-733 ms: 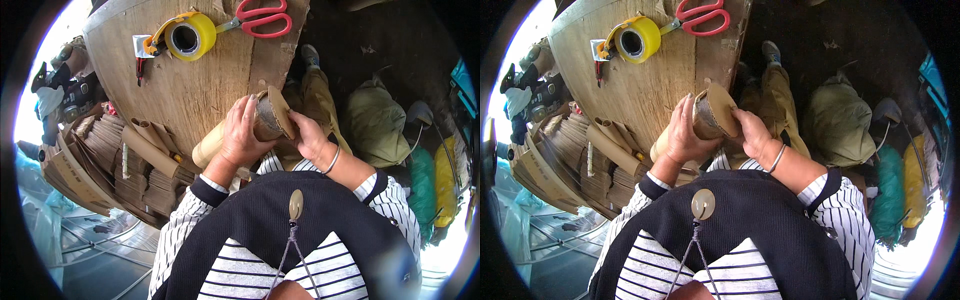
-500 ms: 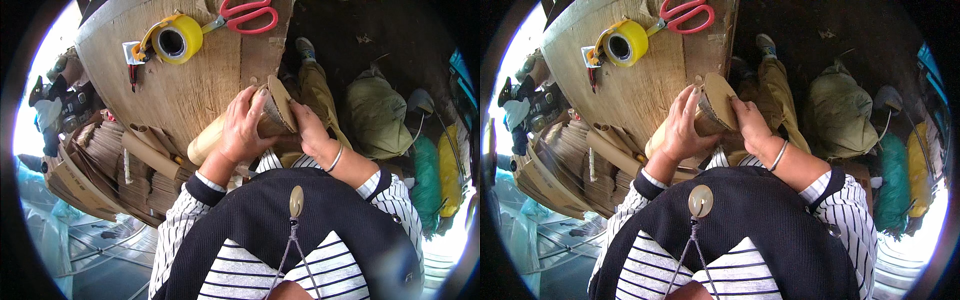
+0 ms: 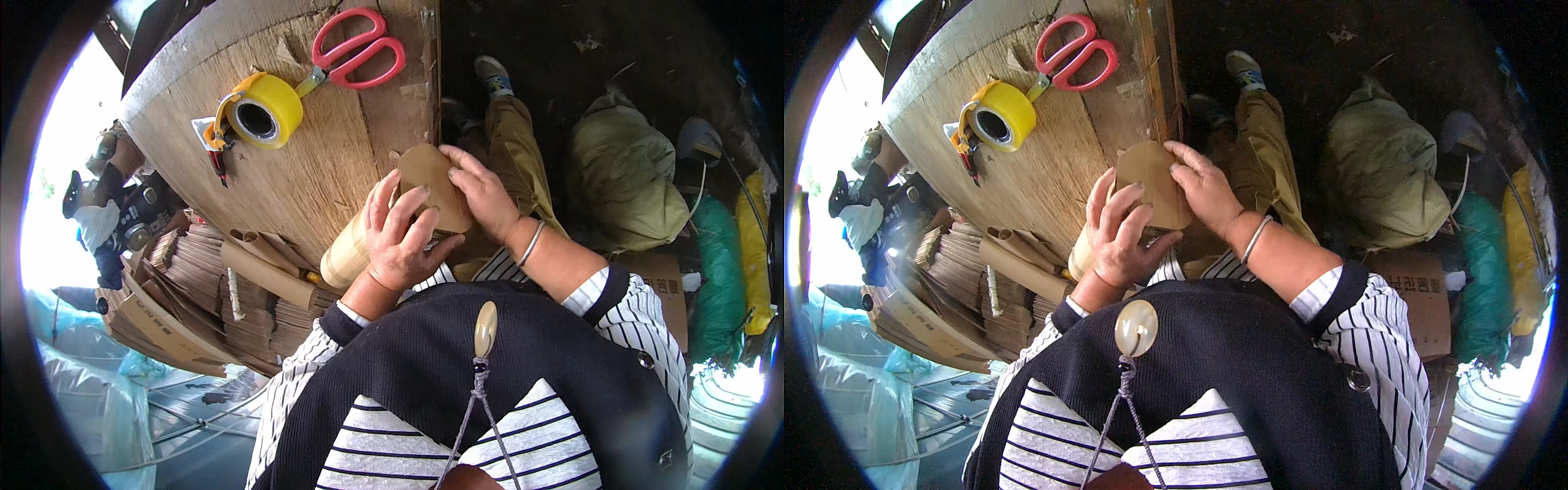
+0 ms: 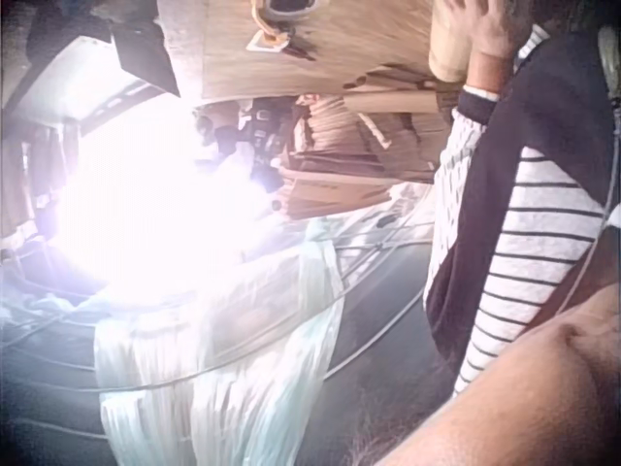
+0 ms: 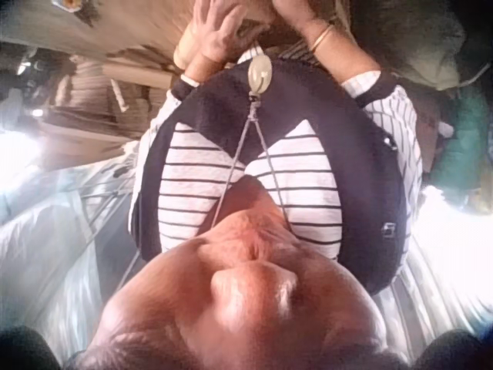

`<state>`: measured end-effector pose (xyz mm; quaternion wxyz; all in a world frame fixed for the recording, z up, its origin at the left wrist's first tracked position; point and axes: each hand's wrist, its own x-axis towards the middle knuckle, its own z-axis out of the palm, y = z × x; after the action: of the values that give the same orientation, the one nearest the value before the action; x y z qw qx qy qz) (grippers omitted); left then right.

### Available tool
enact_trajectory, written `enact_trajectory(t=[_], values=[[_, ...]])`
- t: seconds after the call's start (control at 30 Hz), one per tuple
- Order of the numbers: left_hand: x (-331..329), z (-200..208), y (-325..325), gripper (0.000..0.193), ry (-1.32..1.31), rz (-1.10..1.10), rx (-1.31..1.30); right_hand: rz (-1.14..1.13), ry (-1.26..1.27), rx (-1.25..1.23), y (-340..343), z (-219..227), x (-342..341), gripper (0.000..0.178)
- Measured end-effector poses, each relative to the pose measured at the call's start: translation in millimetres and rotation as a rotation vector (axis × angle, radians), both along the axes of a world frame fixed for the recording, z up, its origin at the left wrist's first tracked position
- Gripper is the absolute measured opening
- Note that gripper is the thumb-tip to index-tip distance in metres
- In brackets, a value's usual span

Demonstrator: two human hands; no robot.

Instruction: The person places a plastic-wrapped item into a cardboard tube, rolls the tube to secure the contents, and uses a tape dispenser to seal the seam. The person then places the finished tube aside and repeats the process with another item.

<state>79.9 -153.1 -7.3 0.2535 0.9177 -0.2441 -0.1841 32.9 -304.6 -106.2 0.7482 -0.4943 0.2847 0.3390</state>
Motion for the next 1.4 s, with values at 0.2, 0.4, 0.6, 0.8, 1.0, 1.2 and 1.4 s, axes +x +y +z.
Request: enact_trajectory(t=[0.2, 0.4, 0.6, 0.8, 1.0, 1.2, 1.4], values=[[13, -3, 8, 0.061, 0.022, -0.067, -0.061, -0.34, 0.358, 0.27, 25, 6, -3, 0.038], [25, 1, 10, 0.056, 0.102, -0.067, -0.089, -0.465, 0.466, 0.283, 30, 20, -4, 0.035], [18, -2, 3, 0.051, 0.091, -0.024, -0.106, -0.197, 0.187, 0.236, 22, -14, -10, 0.035], [9, -5, 3, 0.06, 0.066, 0.045, -0.12, -0.323, 0.451, 0.39, 30, 1, 18, 0.039], [-10, -8, 11, 0.108, -0.045, 0.198, -0.129, -0.415, 0.536, 0.518, 30, 22, 26, 0.038], [-4, -2, 16, 0.121, 0.068, 0.289, -0.1, -0.449, 0.587, 0.607, 29, 35, 32, 0.041], [2, -7, 10, 0.089, 0.072, 0.231, -0.13, -0.452, 0.57, 0.692, 34, 18, 12, 0.042]])
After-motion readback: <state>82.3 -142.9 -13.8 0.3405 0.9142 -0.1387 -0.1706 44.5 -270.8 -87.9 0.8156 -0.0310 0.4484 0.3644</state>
